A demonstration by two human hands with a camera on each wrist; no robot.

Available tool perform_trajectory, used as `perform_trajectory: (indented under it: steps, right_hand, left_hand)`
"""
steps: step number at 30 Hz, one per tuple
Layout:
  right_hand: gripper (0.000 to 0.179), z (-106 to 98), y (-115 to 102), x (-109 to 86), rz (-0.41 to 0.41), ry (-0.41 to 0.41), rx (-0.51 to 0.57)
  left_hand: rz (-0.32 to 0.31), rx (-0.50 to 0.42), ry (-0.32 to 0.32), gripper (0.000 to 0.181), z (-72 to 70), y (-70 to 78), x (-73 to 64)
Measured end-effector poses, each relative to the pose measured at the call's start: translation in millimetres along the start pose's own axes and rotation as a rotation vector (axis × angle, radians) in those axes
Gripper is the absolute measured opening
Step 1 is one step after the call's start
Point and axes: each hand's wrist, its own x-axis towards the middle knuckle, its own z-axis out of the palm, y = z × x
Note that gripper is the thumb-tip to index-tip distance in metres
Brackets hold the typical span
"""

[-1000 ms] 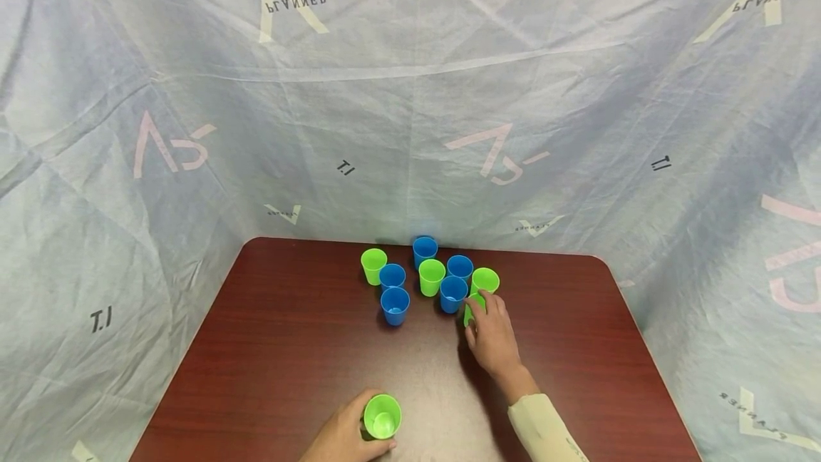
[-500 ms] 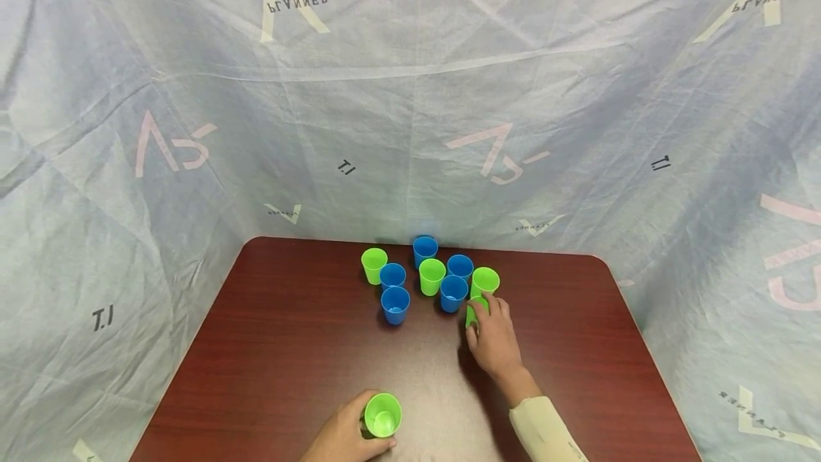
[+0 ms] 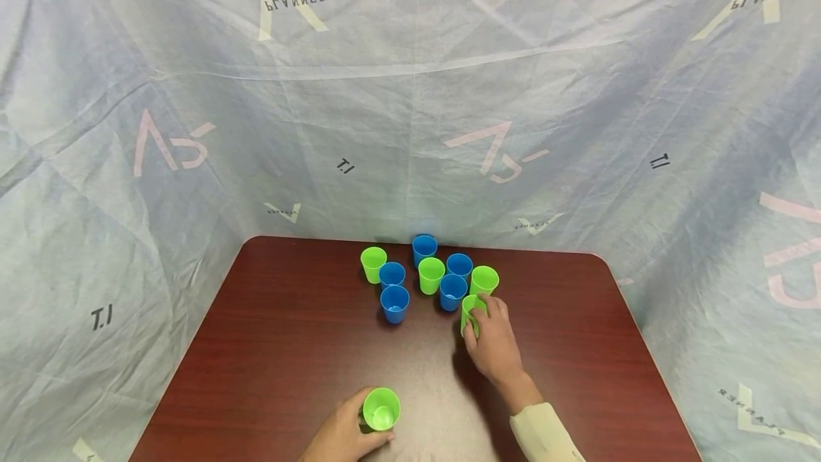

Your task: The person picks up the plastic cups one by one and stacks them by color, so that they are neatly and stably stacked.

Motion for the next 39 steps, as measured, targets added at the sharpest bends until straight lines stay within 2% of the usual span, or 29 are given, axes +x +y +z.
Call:
perform_trajectory:
  steps: [8,12,20,25,32,39]
  right_hand:
    - [0.014,-10,-12,-0.7,-0.070,0.018,0.023]
    - [0.013,-15,-21,-1.3,-0.113,0.055,0.051]
    - [0.004,-23,-36,-2.6,-0.152,0.086,0.166]
    - [0.005,-22,-41,-6.7,-0.172,0.118,0.226]
    - [0.008,-19,-53,-10.5,-0.193,0.124,0.275]
    - [0.010,-21,-69,-6.8,-0.292,0.198,0.366]
  left_hand:
    - [0.021,0.033,0.062,0.064,0.9,1.5,2.6]
    - [0.028,0.051,0.084,0.064,1.8,1.1,3.6]
    - [0.040,0.075,0.126,0.065,2.0,1.2,5.8]
    - [0.049,0.060,0.146,0.063,0.7,0.2,6.5]
    - [0.014,0.055,0.156,0.062,-1.7,-3.7,10.9]
    - [0.011,0.086,0.202,0.064,-2.7,-3.9,14.0]
